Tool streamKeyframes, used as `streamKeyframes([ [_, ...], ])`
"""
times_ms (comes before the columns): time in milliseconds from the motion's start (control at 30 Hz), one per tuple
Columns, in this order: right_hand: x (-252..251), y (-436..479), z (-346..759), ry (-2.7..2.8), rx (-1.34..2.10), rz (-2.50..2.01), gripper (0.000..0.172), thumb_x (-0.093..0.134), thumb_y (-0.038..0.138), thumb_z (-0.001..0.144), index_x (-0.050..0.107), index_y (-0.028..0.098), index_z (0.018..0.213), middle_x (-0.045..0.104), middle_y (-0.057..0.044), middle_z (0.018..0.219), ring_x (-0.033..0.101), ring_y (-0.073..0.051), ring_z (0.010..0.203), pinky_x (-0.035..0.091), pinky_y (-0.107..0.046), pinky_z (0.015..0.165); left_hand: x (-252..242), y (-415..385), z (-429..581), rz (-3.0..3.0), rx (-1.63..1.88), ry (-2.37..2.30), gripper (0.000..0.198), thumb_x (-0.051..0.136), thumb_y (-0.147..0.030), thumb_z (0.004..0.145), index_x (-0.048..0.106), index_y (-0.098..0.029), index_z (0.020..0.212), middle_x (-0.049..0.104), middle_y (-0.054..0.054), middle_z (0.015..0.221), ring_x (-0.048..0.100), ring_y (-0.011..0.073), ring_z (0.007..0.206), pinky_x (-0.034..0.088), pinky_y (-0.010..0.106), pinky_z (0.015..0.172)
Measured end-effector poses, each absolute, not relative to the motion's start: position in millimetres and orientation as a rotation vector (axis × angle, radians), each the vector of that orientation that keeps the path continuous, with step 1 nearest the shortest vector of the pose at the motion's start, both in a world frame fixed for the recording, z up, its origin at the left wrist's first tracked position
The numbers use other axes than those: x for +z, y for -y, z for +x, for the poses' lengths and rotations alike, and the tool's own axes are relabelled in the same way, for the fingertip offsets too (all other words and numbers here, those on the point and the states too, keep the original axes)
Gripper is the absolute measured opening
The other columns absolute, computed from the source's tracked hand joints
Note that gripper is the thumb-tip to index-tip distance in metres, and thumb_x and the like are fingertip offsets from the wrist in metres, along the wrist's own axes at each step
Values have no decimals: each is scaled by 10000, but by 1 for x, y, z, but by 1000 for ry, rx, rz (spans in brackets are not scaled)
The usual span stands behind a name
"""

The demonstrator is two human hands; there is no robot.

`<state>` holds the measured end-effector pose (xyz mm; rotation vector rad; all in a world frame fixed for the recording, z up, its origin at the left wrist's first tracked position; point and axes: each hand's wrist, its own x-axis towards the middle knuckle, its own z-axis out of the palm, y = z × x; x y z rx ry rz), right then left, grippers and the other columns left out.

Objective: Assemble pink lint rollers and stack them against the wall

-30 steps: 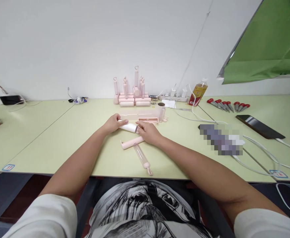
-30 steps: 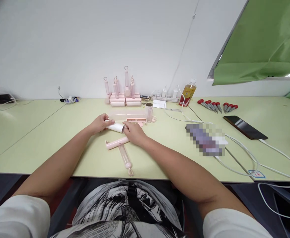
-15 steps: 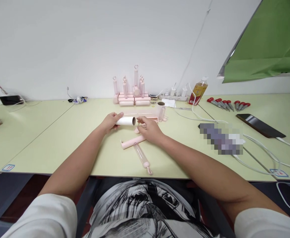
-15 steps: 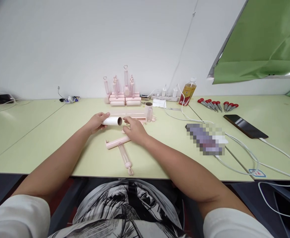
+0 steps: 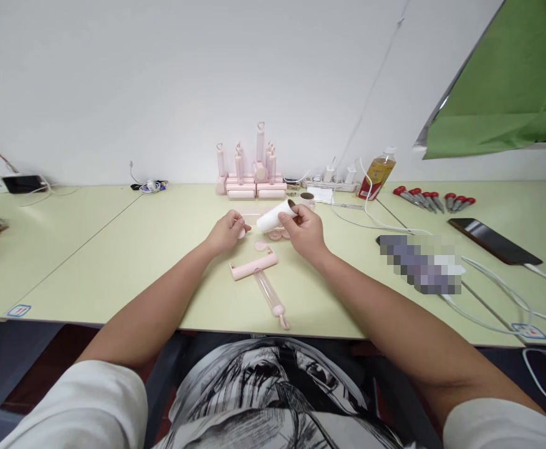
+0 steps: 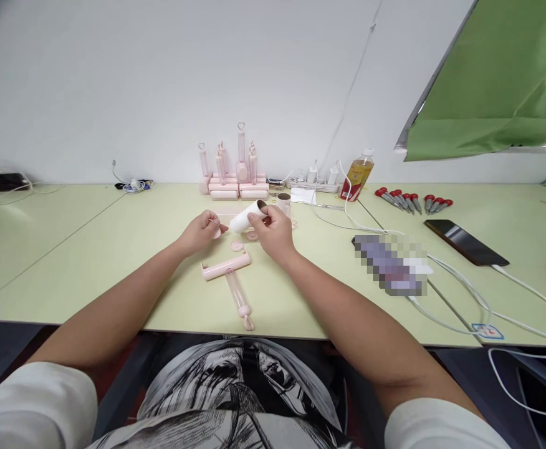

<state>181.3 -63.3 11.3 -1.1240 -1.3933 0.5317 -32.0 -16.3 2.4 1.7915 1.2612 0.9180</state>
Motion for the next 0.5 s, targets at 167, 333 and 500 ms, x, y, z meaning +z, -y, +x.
streamKeyframes([
  [167, 14, 64, 181, 1371, 533, -1107, 268, 636, 450, 784, 537, 202, 807, 546, 12, 715, 505, -133, 635, 431, -253, 556, 0, 17, -34, 2256, 703, -1225, 104, 486, -277, 877, 572, -222, 858, 707, 36, 905, 617, 222, 858, 443, 327, 760],
  [333, 13, 65, 179, 1373, 577, -1084, 268, 638, 445, 777, 529, 212, 849, 554, 15, 705, 542, -143, 650, 449, -253, 555, -4, 11, -39, 2365, 651, -1224, 148, 501, -264, 840, 625, -215, 903, 655, 55, 870, 579, 240, 815, 443, 353, 770],
  [500, 9, 63, 180, 1373, 562, -1062, 279, 646, 440, 781, 536, 208, 891, 561, 14, 735, 544, -137, 661, 455, -247, 553, -10, 4, -44, 2315, 781, -1278, 161, 514, -244, 826, 627, -207, 934, 622, 73, 947, 578, 250, 901, 446, 370, 836],
])
